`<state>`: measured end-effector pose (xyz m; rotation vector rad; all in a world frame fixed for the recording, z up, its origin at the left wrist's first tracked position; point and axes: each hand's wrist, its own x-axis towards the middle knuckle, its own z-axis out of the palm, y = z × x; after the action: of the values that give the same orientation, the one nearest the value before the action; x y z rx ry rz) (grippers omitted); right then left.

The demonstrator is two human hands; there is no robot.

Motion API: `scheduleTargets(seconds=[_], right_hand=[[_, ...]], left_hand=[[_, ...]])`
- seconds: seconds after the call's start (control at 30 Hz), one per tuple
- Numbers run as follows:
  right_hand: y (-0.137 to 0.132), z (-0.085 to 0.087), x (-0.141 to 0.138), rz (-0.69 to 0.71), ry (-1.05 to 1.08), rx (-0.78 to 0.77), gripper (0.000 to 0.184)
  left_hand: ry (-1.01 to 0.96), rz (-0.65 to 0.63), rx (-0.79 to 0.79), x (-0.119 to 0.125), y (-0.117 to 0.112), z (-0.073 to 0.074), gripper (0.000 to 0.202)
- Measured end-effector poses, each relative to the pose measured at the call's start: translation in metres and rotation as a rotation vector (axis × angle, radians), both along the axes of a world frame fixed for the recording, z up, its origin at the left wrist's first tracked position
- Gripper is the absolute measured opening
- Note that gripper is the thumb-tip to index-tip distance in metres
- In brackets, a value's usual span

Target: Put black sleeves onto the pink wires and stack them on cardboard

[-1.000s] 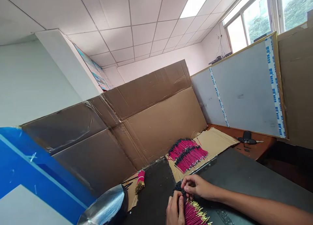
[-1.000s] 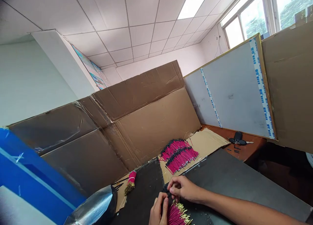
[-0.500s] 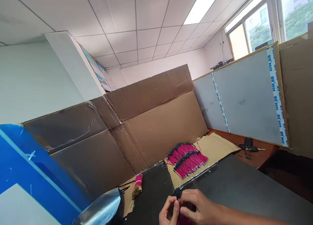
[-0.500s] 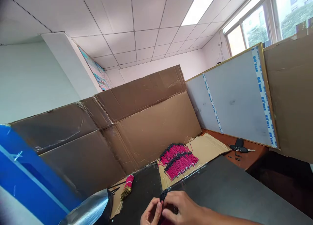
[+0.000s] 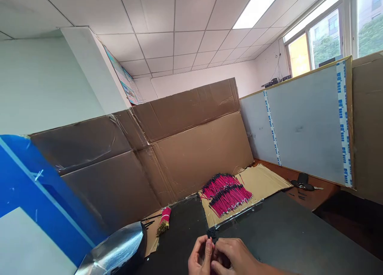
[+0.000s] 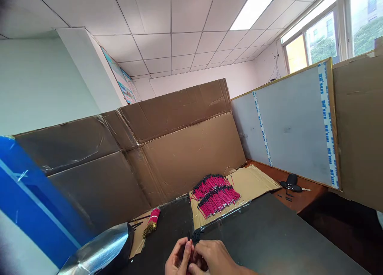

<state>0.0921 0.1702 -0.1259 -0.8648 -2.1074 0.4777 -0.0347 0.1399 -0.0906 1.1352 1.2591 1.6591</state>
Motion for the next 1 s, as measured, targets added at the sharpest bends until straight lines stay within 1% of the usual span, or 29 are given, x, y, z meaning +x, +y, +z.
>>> scheduleTargets(seconds=[0.17, 0.3, 0.43, 0.5, 0.63, 0.77, 0.87, 1.0], right_hand=[[-0.003, 0.001, 0.002, -0.08, -0.021, 0.092, 0.007], [-0.006, 0.005, 0.003, -0.103, -0.022, 0.093, 0.008], [-0.009, 0.011, 0.004, -0.147, -0.043, 0.106, 0.008], [-0.01, 0.013, 0.005, -0.166, -0.058, 0.122, 0.007], [-0.012, 0.017, 0.007, -0.168, -0.072, 0.125, 0.006], [-0.014, 0.017, 0.008, -0.137, -0.08, 0.098, 0.007], [-0.014, 0.014, 0.008, -0.114, -0.079, 0.071, 0.007], [-0.013, 0.01, 0.007, -0.097, -0.085, 0.046, 0.006]], left_hand=[[0.01, 0.02, -0.001, 0.005, -0.004, 0.009, 0.061], [-0.005, 0.007, -0.011, 0.004, -0.005, 0.011, 0.059], [-0.005, -0.098, -0.081, -0.004, -0.002, 0.01, 0.056], [0.017, -0.139, -0.082, -0.007, -0.001, 0.008, 0.054], [0.063, -0.151, -0.061, -0.01, 0.0, 0.004, 0.049], [0.061, -0.14, -0.079, -0.011, 0.001, 0.001, 0.049], [-0.032, -0.111, -0.117, -0.011, 0.003, -0.002, 0.051], [-0.292, -0.085, -0.188, -0.009, 0.003, -0.002, 0.055]])
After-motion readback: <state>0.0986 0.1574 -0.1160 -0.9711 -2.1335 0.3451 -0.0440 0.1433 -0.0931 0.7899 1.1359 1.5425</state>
